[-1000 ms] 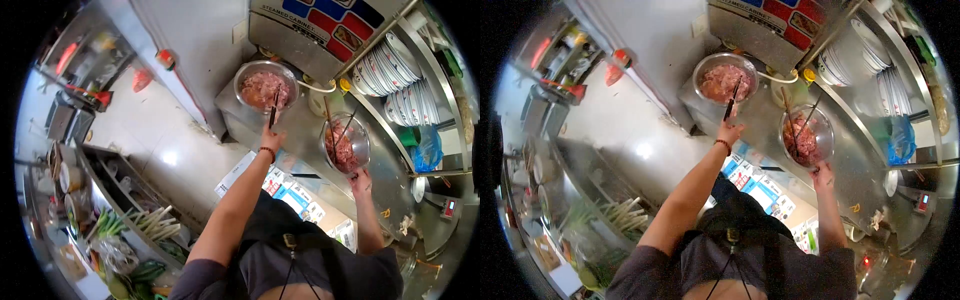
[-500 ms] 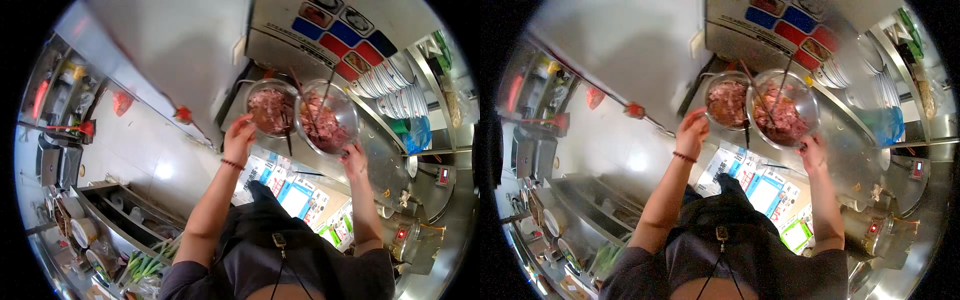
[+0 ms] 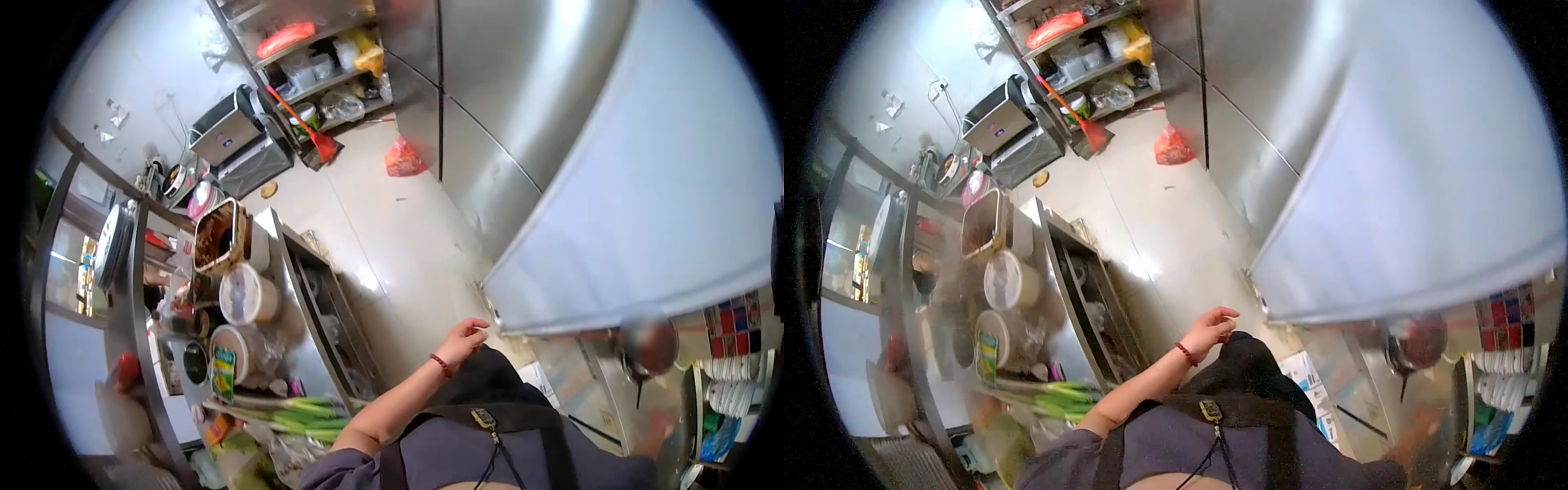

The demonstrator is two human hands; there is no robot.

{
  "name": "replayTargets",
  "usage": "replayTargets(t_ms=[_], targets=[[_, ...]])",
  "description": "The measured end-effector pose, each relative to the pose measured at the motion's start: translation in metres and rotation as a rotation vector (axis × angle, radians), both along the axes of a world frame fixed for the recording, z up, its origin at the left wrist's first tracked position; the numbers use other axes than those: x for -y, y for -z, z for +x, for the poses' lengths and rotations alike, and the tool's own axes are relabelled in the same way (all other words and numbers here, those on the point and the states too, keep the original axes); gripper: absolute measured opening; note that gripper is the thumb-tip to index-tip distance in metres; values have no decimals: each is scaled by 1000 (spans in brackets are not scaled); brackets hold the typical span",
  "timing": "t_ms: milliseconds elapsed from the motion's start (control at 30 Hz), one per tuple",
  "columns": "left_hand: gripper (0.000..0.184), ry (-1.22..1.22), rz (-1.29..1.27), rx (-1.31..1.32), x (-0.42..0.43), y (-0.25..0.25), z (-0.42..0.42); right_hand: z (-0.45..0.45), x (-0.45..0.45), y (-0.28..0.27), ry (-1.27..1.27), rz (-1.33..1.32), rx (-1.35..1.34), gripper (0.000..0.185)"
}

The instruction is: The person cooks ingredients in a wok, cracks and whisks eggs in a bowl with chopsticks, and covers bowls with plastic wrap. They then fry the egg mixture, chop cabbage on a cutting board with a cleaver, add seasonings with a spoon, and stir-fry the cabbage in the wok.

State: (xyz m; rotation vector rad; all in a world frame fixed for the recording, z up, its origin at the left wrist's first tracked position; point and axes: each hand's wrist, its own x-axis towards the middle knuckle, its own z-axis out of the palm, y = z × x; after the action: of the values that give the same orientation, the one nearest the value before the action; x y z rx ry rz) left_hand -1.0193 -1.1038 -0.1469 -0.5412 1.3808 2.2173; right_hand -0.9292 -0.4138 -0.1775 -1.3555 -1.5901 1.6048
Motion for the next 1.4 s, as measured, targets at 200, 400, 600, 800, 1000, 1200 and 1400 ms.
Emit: replayTargets(t_ms=[200,400,600,800,1000,1200,1400], targets=[[27,100,-2,-316,79,-15,-185,-68,216,76,-329,283,859,53],[34,87,-161,-305,254,12,-361,-227,467,127,-1599,489,1375,60],[34,-588,-307,-104,523,-30,-383,-587,764,-4,-1741,751,419,82],[5,-1113,-166,49,709,76,-355,-794,1029,-25,-1586,1005,-68,53],[6,-1353,-25,56,819,111,-390,-875,1246,-25,-1947,985,-468,9],[17,-1420,-175,197,923,39,-489,-1032,1426,-102,-1798,762,-565,20],[17,-1580,-224,126,1009,66,-591,-1203,1622,-106,-1488,627,-862,40]])
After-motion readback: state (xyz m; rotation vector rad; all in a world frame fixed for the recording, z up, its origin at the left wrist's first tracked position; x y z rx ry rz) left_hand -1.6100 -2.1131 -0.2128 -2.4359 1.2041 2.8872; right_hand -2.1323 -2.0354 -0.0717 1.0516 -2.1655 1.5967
